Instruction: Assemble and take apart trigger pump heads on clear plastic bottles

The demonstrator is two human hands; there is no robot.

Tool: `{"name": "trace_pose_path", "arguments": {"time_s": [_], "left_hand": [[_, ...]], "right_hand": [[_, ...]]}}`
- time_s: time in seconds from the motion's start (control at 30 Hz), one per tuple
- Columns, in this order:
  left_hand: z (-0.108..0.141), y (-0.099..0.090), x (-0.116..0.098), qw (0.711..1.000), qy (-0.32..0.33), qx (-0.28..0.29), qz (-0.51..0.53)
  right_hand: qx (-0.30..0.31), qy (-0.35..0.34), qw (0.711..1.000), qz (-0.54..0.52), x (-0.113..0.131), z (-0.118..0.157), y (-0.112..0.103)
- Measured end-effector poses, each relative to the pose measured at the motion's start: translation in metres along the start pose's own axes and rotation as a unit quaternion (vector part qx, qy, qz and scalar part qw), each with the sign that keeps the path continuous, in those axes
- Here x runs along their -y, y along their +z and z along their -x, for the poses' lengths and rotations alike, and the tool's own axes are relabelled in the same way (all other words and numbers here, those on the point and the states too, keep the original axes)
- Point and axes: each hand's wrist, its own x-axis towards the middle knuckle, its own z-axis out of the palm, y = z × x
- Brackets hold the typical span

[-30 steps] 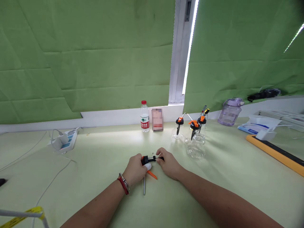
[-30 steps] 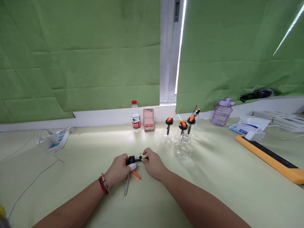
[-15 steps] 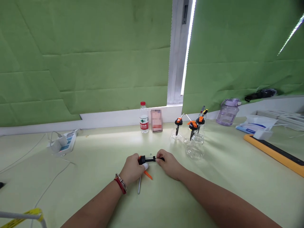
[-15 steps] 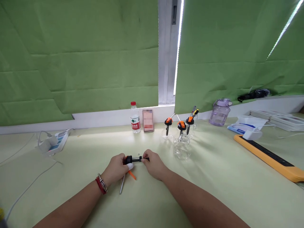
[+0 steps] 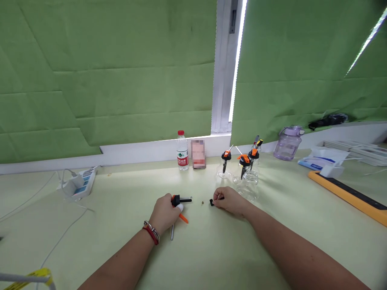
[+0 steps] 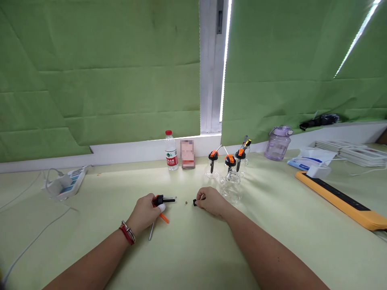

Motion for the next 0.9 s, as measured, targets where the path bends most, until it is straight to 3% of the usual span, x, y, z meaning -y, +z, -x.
{"name": "trace_pose_path", "arguments": {"time_s": [0.9], "left_hand": [[-0.005,-0.001,0.006,1.000,0.006,0.008,-0.023]], "right_hand": [[-0.074,-0.018,0.995,0.059,0.004,-0.006,-0.011]]}}
